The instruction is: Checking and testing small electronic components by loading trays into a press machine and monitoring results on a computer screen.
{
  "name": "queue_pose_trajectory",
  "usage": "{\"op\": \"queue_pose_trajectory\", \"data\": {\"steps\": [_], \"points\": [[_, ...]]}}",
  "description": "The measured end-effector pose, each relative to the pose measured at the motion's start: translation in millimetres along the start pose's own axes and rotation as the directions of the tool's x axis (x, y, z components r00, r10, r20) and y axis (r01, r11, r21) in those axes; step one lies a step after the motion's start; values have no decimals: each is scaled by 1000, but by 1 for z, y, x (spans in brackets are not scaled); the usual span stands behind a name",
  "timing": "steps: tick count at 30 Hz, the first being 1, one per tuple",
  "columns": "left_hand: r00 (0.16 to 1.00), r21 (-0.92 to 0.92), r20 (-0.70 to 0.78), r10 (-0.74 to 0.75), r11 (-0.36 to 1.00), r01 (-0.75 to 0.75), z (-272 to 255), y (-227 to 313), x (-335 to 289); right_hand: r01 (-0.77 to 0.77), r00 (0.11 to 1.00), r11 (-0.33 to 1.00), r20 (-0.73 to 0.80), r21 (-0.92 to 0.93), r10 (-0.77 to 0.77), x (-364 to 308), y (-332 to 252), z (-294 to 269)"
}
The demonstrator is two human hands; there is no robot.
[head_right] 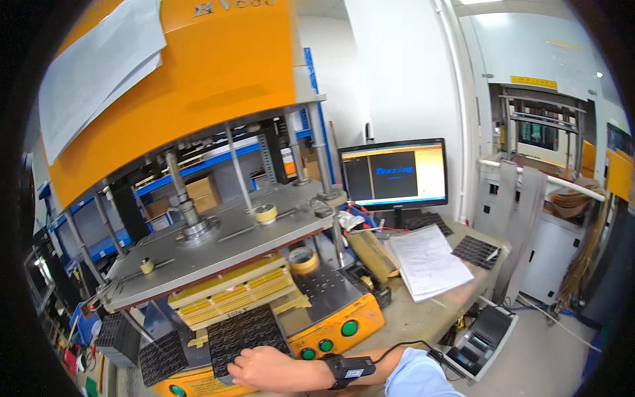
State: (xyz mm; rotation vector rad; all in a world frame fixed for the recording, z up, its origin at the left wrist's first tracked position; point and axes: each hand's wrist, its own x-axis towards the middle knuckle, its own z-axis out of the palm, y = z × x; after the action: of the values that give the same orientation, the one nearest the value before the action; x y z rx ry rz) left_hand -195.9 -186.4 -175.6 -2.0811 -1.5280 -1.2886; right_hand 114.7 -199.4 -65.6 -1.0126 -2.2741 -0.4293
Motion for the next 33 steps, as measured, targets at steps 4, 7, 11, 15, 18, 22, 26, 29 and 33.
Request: {"op": "queue_pose_trajectory", "data": {"steps": [4, 7, 11, 15, 18, 22, 26, 29, 33], "points": [[1000, -66, -7, -29, 997, 28, 5, -4, -4, -2, 1000, 1000, 20, -2, 2, 1, -8, -10], [984, -165, -18, -177, 971, 172, 5, 8, -5, 34, 998, 999, -56, -26, -35, 2, -7, -15], [787, -623, 329, -522, 506, 596, 11, -2, -23, 38, 998, 999, -52, -17, -39, 2, -7, -17], [840, -611, 312, -444, 583, 535, 35, -46, -43, 45, 995, 999, -87, -23, -47, 2, -7, -16], [824, -593, 330, -460, 578, 560, 31, -40, -42, 54, 997, 997, -45, -47, -56, 2, -3, -14], [779, -583, 360, -514, 527, 618, 34, -39, -41, 35, 997, 992, -71, 121, -26, 3, 15, -30], [795, -583, 362, -486, 547, 600, 30, -38, -39, 39, 982, 990, -189, 137, -12, 6, 30, -64], [816, -574, 373, -441, 582, 576, 22, -22, -27, 49, 960, 991, -280, 122, -13, 6, 40, -83], [911, -470, 196, -362, 781, 411, 32, -41, -38, -47, 992, 981, -109, 189, 68, 3, 65, -96]]}}
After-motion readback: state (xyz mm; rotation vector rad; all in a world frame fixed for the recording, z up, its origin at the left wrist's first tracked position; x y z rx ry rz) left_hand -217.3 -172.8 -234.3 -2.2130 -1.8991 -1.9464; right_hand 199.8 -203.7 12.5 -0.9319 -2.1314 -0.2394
